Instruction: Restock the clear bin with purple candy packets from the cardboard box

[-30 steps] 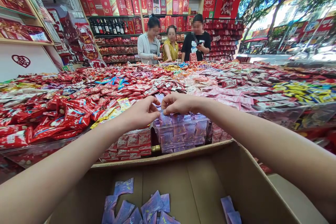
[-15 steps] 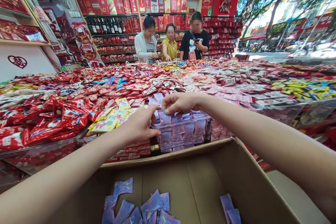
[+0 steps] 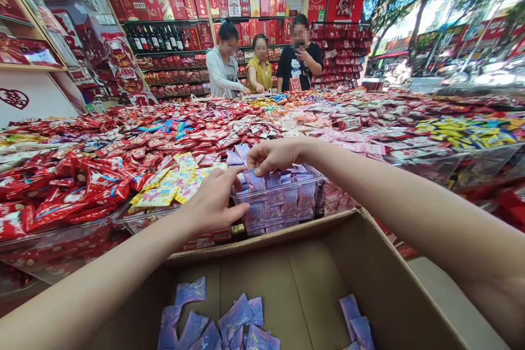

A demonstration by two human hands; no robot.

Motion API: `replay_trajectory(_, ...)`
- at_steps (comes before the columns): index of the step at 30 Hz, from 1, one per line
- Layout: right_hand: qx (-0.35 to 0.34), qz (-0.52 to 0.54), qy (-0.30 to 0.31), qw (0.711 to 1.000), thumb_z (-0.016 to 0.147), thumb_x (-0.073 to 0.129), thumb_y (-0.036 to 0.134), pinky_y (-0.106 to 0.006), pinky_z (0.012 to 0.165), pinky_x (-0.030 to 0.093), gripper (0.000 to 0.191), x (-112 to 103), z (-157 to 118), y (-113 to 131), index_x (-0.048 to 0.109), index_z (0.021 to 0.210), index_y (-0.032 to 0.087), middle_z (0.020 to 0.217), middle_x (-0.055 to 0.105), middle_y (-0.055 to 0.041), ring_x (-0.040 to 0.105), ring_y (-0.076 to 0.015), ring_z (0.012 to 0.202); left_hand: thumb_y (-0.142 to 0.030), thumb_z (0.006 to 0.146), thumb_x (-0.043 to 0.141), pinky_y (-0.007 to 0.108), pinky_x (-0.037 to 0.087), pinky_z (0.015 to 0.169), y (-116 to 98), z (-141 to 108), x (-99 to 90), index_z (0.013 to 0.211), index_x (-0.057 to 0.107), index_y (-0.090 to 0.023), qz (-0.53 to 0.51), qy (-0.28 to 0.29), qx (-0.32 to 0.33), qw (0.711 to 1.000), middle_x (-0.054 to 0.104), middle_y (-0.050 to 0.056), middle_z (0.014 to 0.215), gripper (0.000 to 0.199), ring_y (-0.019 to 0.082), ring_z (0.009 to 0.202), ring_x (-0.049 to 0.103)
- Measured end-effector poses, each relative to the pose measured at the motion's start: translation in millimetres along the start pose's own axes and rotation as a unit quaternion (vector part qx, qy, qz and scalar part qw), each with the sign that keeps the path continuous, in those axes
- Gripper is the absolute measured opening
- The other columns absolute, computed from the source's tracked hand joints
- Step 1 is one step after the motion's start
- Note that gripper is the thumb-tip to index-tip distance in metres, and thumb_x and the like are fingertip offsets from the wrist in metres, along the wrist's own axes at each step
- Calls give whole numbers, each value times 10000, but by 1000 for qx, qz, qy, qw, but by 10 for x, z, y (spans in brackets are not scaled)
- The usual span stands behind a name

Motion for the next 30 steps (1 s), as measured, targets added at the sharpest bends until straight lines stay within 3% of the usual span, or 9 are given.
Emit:
replay_trajectory(8,5,6,6,1000,740,511,90,-129,337,247,106,21,17,-9,432,731,159,540,410,80,344,-22,387,-342,692,573,380,371,801,49,33,-76,1182,365,-190,-57,16,-24,998,598,46,877,553,253,890,502)
replay_trajectory(12,3,1,-8,1000,744,504,89,-138,341,246,94,23,-21,-14,440,744,157,544,421,73,343,-28,390,-367,831,354,290,430,697,13,92,-101,1140,377,-186,-115,29,-47,992,601,28,855,359,179,783,555)
replay_trajectory(18,-25,-15,6,1000,733,506,72,-142,378,281,92,3,-42,3,453,746,147,558,427,66,364,-31,424,-257,762,420,271,408,659,-17,247,-132,798,557,-181,-125,78,-47,988,583,10,767,161,180,723,538)
replay_trajectory(24,-26,-15,34,999,728,530,97,-147,351,223,104,-13,-2,-23,444,725,156,553,413,78,340,-29,408,-155,694,407,261,416,663,-28,219,-95,890,515,-188,-141,132,-58,980,585,-9,760,226,173,715,549)
replay_trajectory(30,-33,-53,17,998,714,540,91,-153,390,278,104,11,18,-13,452,720,146,540,430,78,364,-31,429,-176,681,432,280,432,676,-10,166,-43,1021,461,-185,-170,153,-79,970,596,-3,821,341,184,743,557)
Point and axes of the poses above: each hand's wrist, its own z-axis towards the middle knuckle, its own x-axis out of the palm, y = z × x, the point moved 6 cm from there along z, towards the middle knuckle
